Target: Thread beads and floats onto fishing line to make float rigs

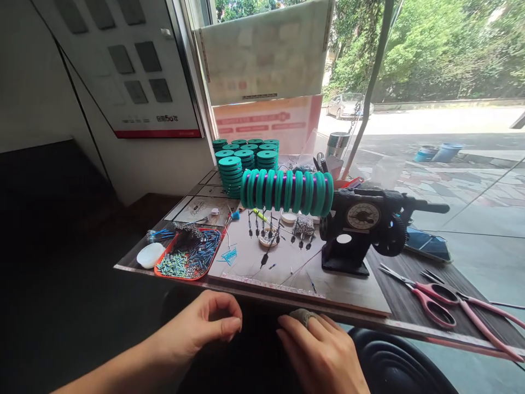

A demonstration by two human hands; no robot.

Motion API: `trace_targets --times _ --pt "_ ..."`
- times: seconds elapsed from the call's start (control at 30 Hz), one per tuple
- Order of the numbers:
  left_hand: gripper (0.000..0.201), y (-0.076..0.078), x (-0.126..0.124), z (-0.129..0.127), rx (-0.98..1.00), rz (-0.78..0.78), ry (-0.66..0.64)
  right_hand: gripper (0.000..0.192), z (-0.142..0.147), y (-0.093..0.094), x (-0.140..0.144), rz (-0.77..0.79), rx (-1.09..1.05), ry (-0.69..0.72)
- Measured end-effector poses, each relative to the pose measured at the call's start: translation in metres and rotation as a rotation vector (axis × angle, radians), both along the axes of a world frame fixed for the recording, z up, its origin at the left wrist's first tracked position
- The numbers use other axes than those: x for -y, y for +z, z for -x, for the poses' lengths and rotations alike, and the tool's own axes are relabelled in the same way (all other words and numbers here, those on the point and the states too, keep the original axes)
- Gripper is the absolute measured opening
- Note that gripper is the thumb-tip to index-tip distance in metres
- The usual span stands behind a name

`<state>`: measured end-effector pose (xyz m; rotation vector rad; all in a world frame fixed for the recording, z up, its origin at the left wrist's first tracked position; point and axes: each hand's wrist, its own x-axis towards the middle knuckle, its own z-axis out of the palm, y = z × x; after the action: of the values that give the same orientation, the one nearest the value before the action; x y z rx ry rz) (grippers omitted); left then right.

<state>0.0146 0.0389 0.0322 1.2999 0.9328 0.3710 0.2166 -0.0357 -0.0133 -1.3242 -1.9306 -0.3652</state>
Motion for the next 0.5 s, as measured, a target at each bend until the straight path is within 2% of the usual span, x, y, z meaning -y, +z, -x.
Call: trace_targets --times 0.13,0.23,0.4,0.5 --pt "0.016 0.037 -0.007 0.024 -0.196 -0.125 -0.045 0.038 0.004 0.001 -0.016 -0.01 0.024 -0.047" --pt "0.014 0.06 -0.004 0.027 -0.284 -0.177 -0.061 0.034 0.013 -0.004 -0.02 -0.011 0.019 0.015" --pt "0.015 0.074 -0.014 0.019 -0.233 -0.271 -0.088 0.03 0.047 -0.006 -0.029 0.041 0.085 0.197" --pt "0.016 0.08 -0.03 0.017 -0.125 -0.325 -0.047 0.026 0.066 0.005 -0.068 0.142 0.174 0.173"
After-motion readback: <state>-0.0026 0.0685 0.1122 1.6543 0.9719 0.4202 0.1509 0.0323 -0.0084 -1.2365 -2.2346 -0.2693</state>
